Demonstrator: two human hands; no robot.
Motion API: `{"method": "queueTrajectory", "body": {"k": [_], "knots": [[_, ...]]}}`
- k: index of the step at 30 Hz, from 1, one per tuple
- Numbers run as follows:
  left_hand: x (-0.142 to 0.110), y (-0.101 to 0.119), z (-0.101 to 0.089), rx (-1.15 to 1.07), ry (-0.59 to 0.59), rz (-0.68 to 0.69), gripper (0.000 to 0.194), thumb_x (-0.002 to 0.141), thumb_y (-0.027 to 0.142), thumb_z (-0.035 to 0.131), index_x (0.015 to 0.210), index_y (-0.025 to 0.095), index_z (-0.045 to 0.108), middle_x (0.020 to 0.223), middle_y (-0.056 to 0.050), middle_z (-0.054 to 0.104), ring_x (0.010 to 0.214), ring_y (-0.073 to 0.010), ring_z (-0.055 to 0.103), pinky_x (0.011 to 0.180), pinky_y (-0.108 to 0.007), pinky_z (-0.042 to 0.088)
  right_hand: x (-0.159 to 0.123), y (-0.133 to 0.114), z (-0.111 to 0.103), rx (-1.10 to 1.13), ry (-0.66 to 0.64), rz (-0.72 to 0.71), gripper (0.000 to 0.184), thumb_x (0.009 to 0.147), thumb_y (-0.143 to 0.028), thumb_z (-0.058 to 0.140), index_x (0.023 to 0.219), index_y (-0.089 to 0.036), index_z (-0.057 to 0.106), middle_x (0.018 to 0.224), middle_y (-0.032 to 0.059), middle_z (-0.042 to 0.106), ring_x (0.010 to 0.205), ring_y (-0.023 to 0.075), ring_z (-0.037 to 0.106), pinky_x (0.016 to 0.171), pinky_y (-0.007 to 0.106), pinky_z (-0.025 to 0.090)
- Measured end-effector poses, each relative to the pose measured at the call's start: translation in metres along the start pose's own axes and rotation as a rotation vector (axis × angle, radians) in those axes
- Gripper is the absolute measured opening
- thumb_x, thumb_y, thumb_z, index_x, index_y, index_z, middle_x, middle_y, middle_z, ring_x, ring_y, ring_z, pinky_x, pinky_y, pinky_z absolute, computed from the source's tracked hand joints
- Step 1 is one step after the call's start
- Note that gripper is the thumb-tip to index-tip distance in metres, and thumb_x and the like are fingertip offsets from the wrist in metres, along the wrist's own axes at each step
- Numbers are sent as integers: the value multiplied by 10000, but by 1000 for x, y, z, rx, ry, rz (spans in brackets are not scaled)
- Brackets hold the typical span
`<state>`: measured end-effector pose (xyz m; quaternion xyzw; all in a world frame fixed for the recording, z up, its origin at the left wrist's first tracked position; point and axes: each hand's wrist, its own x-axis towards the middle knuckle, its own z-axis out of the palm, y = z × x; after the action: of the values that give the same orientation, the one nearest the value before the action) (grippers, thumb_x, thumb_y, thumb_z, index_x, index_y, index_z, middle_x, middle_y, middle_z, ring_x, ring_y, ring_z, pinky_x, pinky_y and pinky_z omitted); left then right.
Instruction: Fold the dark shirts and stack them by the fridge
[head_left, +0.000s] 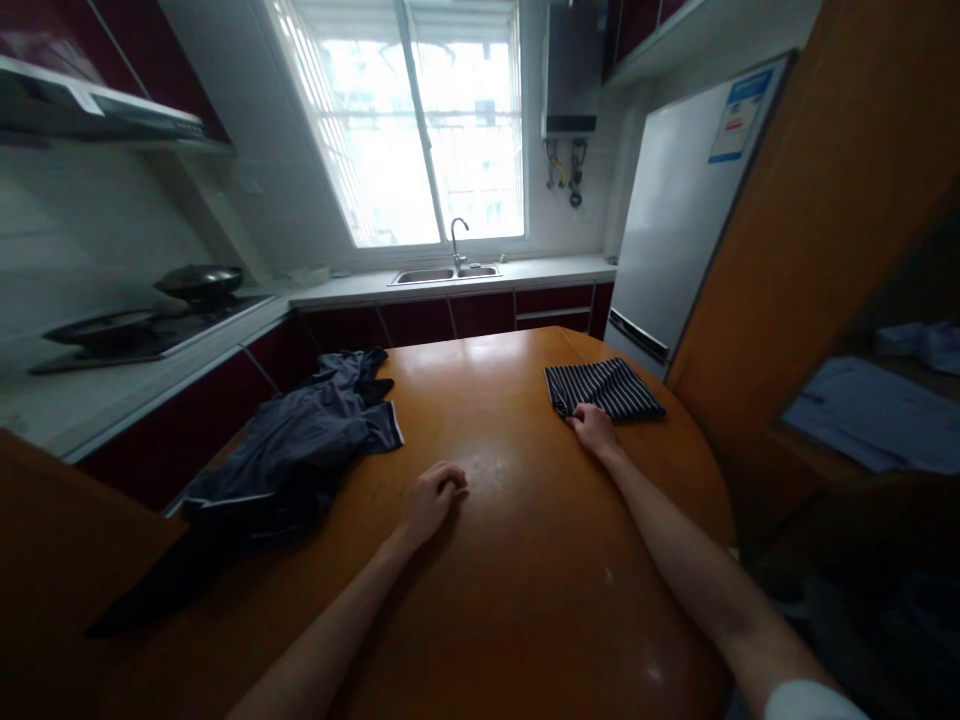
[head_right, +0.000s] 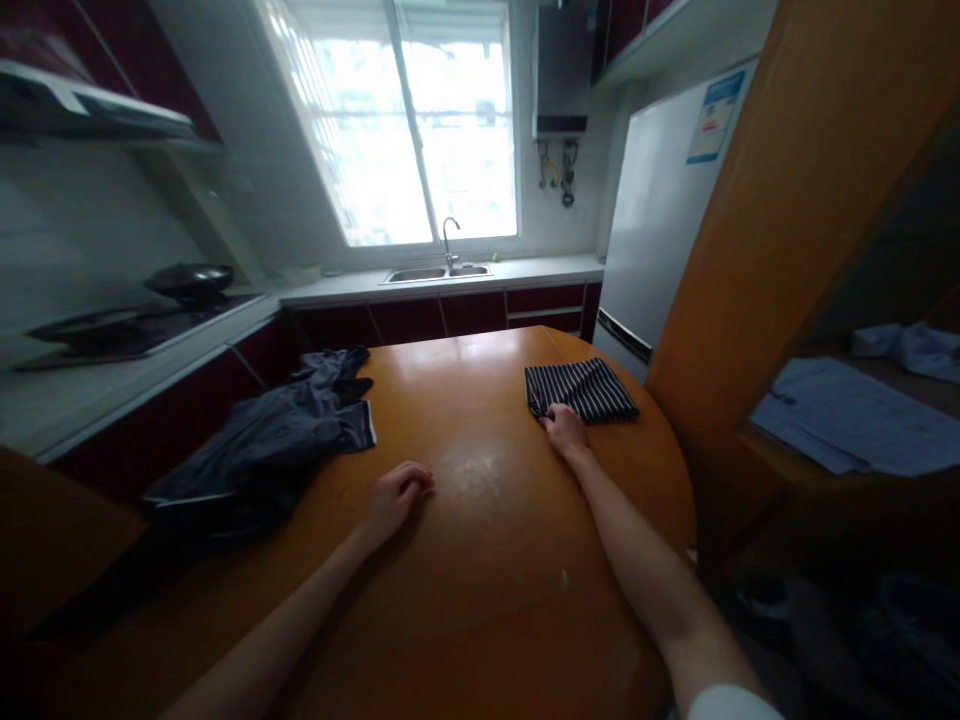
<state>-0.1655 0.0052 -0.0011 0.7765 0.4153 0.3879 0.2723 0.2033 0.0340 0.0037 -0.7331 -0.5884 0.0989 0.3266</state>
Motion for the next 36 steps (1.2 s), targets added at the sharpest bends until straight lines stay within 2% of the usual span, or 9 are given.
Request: {"method": "queueTrajectory", "body": {"k": [4,8,11,13,16,22,27,32,36], "knots": [[2,0,0,-70,200,-182,199,809,247,498,884,193,674,879,-38,712,811,-201,696,771,-333,563,-38,-53,31,174,-298,-232,223,810,-385,755,714,-197,682,727,8,673,716,158,604,669,251,427],[2,0,-5,-9,424,-188,236,838,236,456,978,194,642,1009,-67,708,1001,-227,677,906,-371,538,-53,-86,28,778,-598,-273,389,809,-556,720,716,-188,636,605,-37,553,544,115,499,514,229,388],[-2,2,-9,35,531,-161,236,865,229,458,1045,196,607,1069,-79,678,1046,-232,653,914,-378,532,-30,-63,-6,1189,-380,-85,415,754,-586,766,752,-204,602,674,-29,575,565,111,521,525,227,440],[-6,7,-10,98,535,-69,234,884,224,470,1081,199,596,1100,-87,654,1075,-240,626,922,-392,525,-8,-29,-30,1283,-97,64,395,749,-568,763,807,-206,616,747,0,627,633,133,584,577,243,500],[-11,19,-6,209,389,139,214,925,209,480,1099,205,604,1109,-88,636,1110,-245,586,968,-424,494,16,30,-53,1022,391,361,296,764,-457,714,729,-212,550,675,-14,601,616,149,597,580,274,538],[-22,53,5,302,-180,419,178,1008,275,509,1073,230,668,1142,-72,659,1127,-227,579,1035,-430,439,20,88,-61,696,603,440,93,722,-243,579,663,-222,511,636,-1,587,689,199,621,709,349,561],[-39,82,15,401,-506,435,561,849,453,734,1360,272,588,1278,-94,612,1191,-298,549,1061,-484,427,27,80,-53,460,476,271,124,738,-261,579,767,-179,667,843,97,727,860,241,668,868,372,525],[-45,78,23,408,-539,320,407,853,111,549,1207,250,692,1136,-75,671,1059,-232,638,953,-346,504,22,73,-42,286,202,168,110,689,-304,734,683,-198,706,708,64,730,696,207,661,766,326,518],[14,66,-1,157,-351,9,192,750,99,600,850,203,727,779,1,682,738,-174,663,735,-266,539,17,71,-47,143,210,195,122,791,-274,651,753,-190,731,807,118,754,776,229,687,781,320,500]]}}
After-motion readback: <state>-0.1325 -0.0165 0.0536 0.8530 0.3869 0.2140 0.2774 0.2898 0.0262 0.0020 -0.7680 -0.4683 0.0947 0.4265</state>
